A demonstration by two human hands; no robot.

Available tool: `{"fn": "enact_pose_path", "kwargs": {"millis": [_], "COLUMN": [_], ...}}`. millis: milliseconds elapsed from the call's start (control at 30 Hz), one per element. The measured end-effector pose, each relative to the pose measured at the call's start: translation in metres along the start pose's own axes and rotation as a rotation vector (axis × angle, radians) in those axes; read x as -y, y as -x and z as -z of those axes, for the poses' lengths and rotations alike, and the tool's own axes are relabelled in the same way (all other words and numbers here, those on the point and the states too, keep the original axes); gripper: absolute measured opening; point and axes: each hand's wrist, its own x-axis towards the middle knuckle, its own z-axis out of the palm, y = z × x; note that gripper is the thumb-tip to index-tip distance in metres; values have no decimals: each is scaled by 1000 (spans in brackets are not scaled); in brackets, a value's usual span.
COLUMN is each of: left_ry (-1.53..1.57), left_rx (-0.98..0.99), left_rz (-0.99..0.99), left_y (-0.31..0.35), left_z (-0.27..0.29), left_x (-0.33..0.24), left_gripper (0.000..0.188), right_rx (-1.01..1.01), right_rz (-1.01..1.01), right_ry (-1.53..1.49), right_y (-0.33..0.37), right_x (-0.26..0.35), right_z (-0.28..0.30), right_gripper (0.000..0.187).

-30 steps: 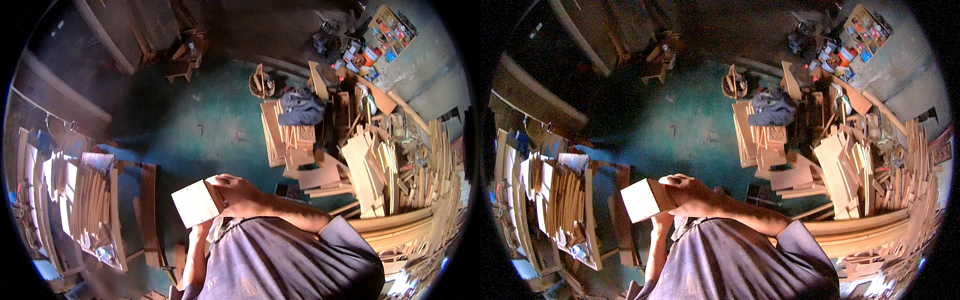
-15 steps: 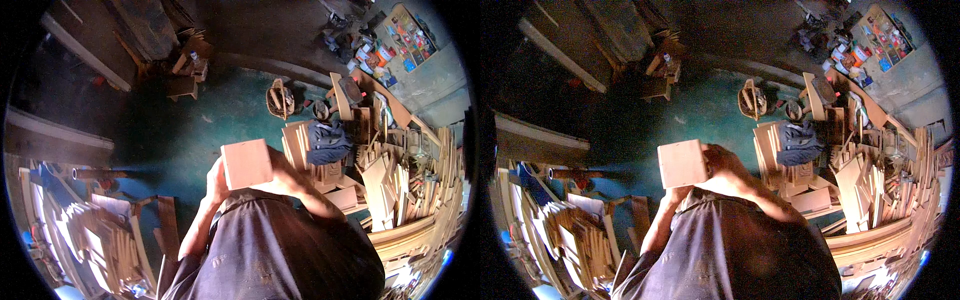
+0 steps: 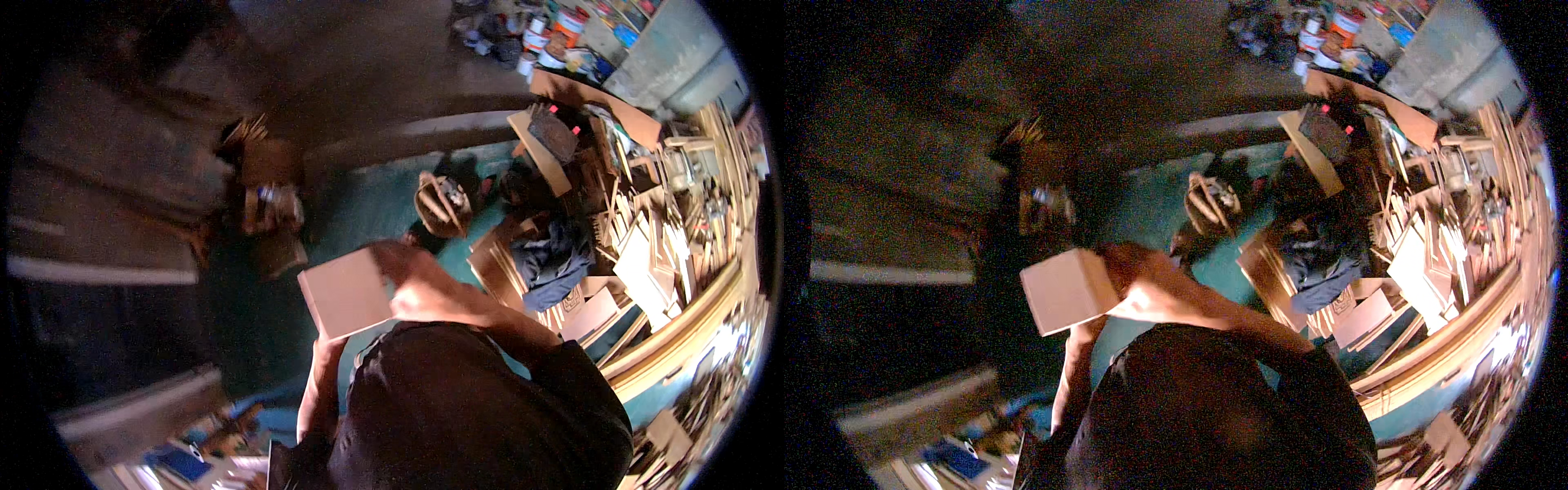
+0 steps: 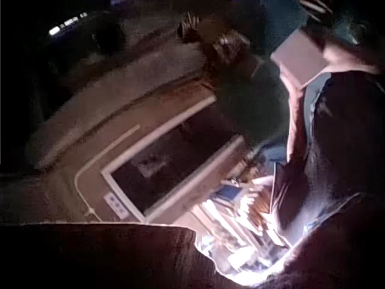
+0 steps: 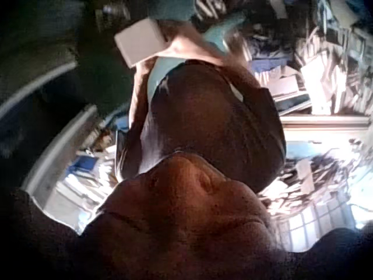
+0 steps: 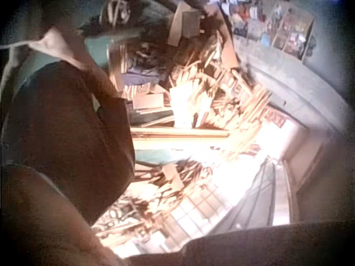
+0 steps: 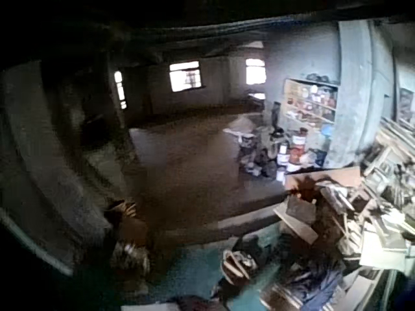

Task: The person picks up several small wooden blocks from a workbench, carries them through a workshop, and places them on a storage shelf near paint cans and other supplies.

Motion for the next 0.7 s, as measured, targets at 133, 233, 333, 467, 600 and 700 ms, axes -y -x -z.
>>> {"fn": "enact_pose_path", "kwargs": {"millis": [133,233,333,467,600,700], "left_ry": [-35,-30,-23,0,23,45], "left_rx": [56,84,128,198,254,323], "left_rz": [51,63,52,-1,-55,-86], "left_y": [-95,-153,-222,-314,-413,-485], "left_z": [14,20,14,5,-13,-24], "left_x": [10,10,15,31,53,70], "left_gripper": [62,63,63,64,64,65], "right_rx": [71,76,7,-30,1,-107], "right_rz": [-35,-165,-192,-245,-384,-377], "right_ry": [32,-20,-36,-22,14,60], "right_y": [-76,-111,-159,-197,-238,-272], "right_x": [-63,-98,-139,-195,-260,-308], "right_z": [18,23,52,75,103,118], "right_gripper": [59,60,62,64,66,66]}}
